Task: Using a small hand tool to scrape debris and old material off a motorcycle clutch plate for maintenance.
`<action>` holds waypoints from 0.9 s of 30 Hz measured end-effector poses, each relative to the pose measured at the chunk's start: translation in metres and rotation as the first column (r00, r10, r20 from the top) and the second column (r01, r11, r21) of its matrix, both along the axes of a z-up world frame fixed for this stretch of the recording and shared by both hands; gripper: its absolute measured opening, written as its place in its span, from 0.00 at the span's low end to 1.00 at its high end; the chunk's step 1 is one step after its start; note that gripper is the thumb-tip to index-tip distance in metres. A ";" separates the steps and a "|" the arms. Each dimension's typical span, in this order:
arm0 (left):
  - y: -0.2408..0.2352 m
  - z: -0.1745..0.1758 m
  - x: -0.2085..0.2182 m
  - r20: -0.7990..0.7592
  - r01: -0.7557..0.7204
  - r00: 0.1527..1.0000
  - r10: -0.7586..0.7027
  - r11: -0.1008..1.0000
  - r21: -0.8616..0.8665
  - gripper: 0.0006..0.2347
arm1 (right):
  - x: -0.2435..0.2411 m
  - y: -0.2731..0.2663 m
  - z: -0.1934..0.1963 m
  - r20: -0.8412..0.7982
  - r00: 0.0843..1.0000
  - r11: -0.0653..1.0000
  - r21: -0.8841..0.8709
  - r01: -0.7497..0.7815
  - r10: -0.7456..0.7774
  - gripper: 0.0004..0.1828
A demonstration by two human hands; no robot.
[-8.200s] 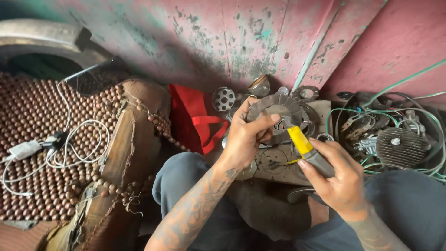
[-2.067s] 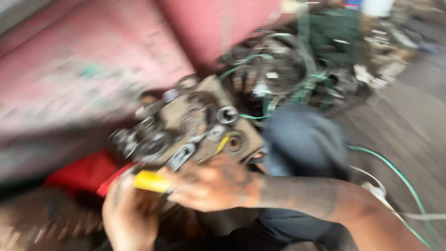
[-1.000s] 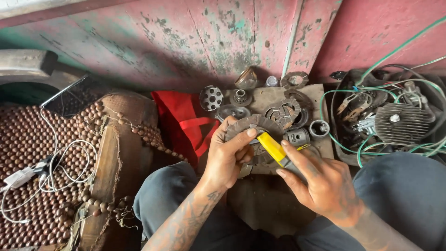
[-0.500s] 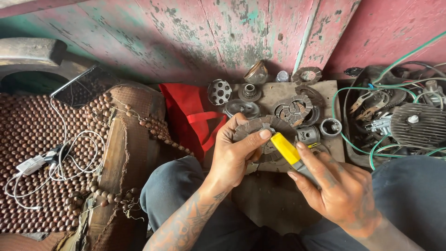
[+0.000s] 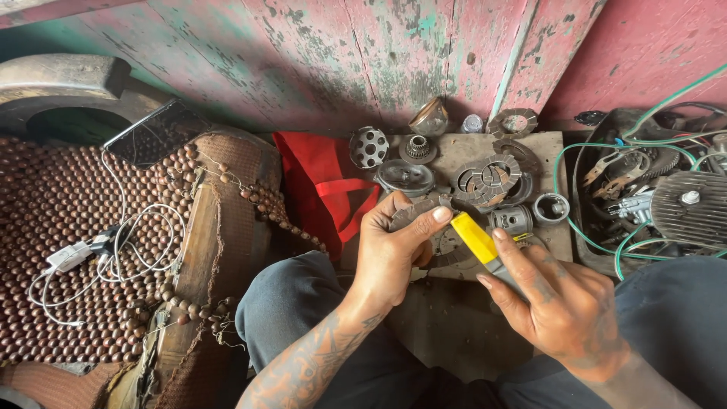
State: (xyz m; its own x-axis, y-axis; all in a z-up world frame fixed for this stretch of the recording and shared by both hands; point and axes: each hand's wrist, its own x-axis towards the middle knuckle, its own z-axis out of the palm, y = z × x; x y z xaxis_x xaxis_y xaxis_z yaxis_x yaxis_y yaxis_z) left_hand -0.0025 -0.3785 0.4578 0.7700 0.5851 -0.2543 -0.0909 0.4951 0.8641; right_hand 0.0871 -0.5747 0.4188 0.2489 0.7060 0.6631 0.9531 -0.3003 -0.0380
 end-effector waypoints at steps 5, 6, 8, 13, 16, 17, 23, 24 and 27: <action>0.000 -0.004 0.000 0.026 0.007 1.000 -0.006 0.999 -0.032 0.16 | -0.002 0.002 0.000 0.018 0.999 0.999 -0.008 0.036 -0.036 0.28; 0.001 -0.004 0.000 0.027 0.007 1.000 -0.006 1.000 -0.031 0.16 | -0.002 0.003 0.001 0.019 0.999 0.999 -0.007 0.036 -0.036 0.28; 0.002 -0.005 -0.001 0.035 0.020 0.999 -0.018 0.997 -0.080 0.13 | -0.003 0.005 0.004 -0.020 1.000 1.000 -0.004 0.002 -0.002 0.27; 0.006 -0.006 -0.006 0.088 0.063 0.995 -0.053 0.992 -0.110 0.14 | -0.003 0.003 0.002 -0.068 0.998 1.000 -0.008 -0.015 0.015 0.28; 0.008 -0.009 -0.005 0.138 0.096 0.987 -0.080 0.989 -0.111 0.13 | -0.002 0.001 0.000 -0.084 0.996 1.000 -0.004 -0.030 0.030 0.29; 0.008 -0.009 -0.005 0.164 0.114 0.982 -0.095 0.988 -0.108 0.13 | -0.001 0.000 -0.001 -0.083 0.996 0.999 -0.002 -0.034 0.033 0.30; 0.008 -0.006 -0.005 0.147 0.087 0.986 -0.082 0.996 -0.031 0.15 | 0.000 -0.002 -0.001 -0.071 0.997 0.999 -0.013 -0.042 0.041 0.29; 0.007 -0.005 -0.005 0.144 0.085 0.986 -0.080 0.996 -0.031 0.15 | 0.001 -0.003 0.000 -0.074 0.996 0.999 -0.012 -0.044 0.043 0.29; 0.005 -0.003 -0.005 0.127 0.072 0.989 -0.070 0.997 -0.008 0.15 | 0.003 -0.003 0.000 -0.059 0.997 0.998 -0.001 -0.057 0.056 0.29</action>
State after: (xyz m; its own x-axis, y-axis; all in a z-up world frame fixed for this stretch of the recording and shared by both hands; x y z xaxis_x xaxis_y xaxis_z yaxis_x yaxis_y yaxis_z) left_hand -0.0074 -0.3731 0.4553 0.8360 0.5251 -0.1593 -0.1632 0.5152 0.8414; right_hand 0.0899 -0.5781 0.4183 0.2469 0.7217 0.6467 0.9647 -0.2462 -0.0935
